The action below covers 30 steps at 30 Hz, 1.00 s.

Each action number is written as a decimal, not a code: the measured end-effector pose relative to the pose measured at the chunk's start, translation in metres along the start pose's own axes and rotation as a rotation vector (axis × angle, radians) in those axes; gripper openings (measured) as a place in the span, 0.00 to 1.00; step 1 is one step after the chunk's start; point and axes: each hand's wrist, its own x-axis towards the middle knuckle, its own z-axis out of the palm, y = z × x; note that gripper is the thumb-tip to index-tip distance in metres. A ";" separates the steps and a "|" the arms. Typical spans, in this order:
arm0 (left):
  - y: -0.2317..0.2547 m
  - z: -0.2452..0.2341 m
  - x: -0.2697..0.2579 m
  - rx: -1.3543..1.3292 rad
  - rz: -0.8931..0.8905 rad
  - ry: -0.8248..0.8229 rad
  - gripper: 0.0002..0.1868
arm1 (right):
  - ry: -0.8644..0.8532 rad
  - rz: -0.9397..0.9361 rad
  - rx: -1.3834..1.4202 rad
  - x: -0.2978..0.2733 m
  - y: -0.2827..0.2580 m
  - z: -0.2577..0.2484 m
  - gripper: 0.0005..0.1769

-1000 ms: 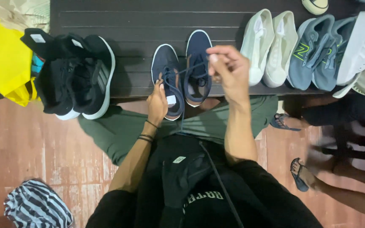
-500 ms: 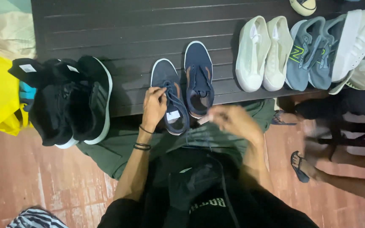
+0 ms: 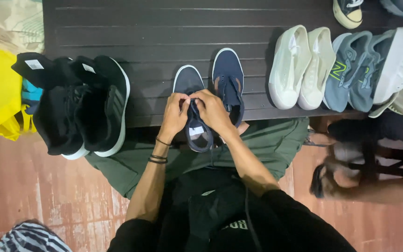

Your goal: A person is lacing a pair of blue sneakers and tying the laces on a low bench.

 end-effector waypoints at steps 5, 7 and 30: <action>0.023 0.000 0.002 0.034 0.065 0.048 0.07 | -0.045 -0.001 0.049 -0.004 -0.015 -0.018 0.17; 0.040 -0.014 0.011 0.004 -0.028 -0.021 0.07 | -0.044 0.005 0.035 -0.009 -0.015 -0.017 0.22; 0.029 -0.059 0.037 -0.229 -0.205 -0.339 0.15 | 0.137 0.118 -0.062 0.000 0.012 0.014 0.12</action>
